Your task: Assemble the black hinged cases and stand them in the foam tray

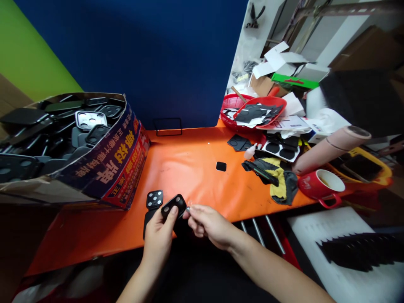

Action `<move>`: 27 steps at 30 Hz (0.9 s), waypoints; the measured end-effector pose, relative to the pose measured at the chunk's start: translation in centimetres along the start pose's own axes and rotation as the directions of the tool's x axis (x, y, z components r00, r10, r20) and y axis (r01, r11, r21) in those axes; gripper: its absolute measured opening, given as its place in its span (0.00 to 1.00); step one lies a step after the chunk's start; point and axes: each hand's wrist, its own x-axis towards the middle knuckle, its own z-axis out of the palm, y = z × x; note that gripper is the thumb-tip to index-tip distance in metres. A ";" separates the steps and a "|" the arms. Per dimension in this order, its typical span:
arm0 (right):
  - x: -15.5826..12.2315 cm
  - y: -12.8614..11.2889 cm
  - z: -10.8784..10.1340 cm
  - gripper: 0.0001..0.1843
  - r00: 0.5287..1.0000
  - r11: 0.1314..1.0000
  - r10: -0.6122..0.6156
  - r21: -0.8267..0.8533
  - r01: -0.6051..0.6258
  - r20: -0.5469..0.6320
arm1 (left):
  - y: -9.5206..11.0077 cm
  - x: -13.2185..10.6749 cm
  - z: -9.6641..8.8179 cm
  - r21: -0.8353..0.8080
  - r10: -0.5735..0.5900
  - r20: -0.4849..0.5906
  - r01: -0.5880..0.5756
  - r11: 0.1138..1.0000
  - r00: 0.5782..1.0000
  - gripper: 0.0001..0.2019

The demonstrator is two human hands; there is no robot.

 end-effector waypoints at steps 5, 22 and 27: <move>-0.7 0.3 1.0 0.20 0.998 0.997 0.053 -0.051 -0.054 -0.036 | 0.0 -1.7 0.1 0.147 0.259 0.065 -0.266 0.953 0.964 0.12; -0.7 1.5 1.7 0.17 0.927 0.771 0.372 0.574 -0.277 -0.053 | -0.8 -2.4 -0.8 0.134 0.536 0.270 -0.582 0.802 0.800 0.17; 1.0 1.8 0.3 0.12 0.961 0.956 -0.159 -0.279 0.093 -0.225 | -1.2 1.8 -1.2 0.044 0.168 -0.017 -0.167 0.985 0.986 0.15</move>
